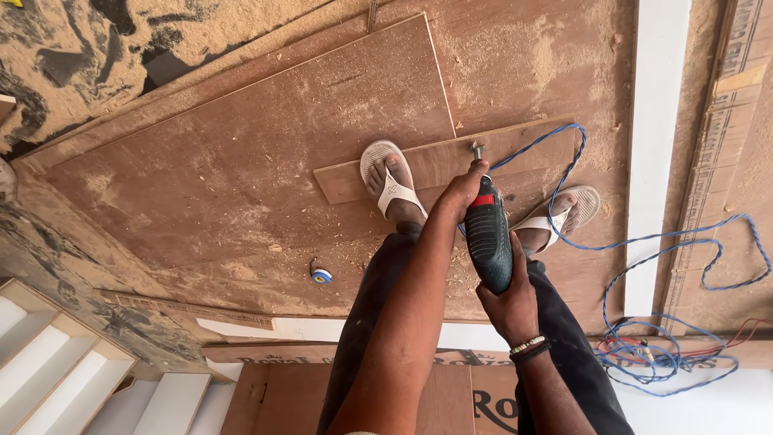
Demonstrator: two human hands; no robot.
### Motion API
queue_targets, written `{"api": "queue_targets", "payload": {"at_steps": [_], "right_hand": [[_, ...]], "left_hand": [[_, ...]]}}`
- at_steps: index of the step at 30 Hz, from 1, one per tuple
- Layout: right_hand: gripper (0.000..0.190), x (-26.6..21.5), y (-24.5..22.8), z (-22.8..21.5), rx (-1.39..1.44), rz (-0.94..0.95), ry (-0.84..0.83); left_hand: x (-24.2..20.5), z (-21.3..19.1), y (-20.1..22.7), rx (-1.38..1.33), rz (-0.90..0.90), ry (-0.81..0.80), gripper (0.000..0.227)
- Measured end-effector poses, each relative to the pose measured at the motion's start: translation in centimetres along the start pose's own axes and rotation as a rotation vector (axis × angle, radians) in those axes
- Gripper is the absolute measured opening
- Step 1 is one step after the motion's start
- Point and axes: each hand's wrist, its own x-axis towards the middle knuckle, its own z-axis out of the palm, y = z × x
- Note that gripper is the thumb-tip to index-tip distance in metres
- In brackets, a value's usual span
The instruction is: Drilling holes into wooden planks using a power drill.
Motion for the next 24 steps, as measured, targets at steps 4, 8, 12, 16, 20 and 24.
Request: {"api": "queue_targets", "payload": {"at_steps": [4, 8, 12, 16, 20, 24], "right_hand": [[0.106, 0.2, 0.7, 0.2, 0.009, -0.03, 0.008], [0.106, 0.3, -0.1, -0.2, 0.001, 0.073, -0.028], [0.107, 0.4, -0.4, -0.5, -0.009, 0.061, -0.019], [0.11, 0.5, -0.4, -1.0, -0.013, 0.023, -0.018], [0.11, -0.1, 0.1, -0.9, -0.005, 0.065, -0.016], [0.108, 1.7, 0.0, -0.9, 0.026, 0.062, -0.005]], "left_hand": [[0.2, 0.1, -0.1, 0.013, 0.002, 0.002, 0.059], [0.1, 0.2, 0.1, 0.071, 0.025, 0.031, 0.062], [-0.9, 0.4, 0.3, 0.116, 0.012, 0.087, 0.06], [-5.1, 1.1, -0.5, 0.352, 0.172, 0.116, 0.071], [-9.8, 3.2, -1.3, 0.335, 0.217, 0.182, 0.079], [-10.1, 4.6, 1.4, 0.436, 0.089, 0.368, 0.093]]}}
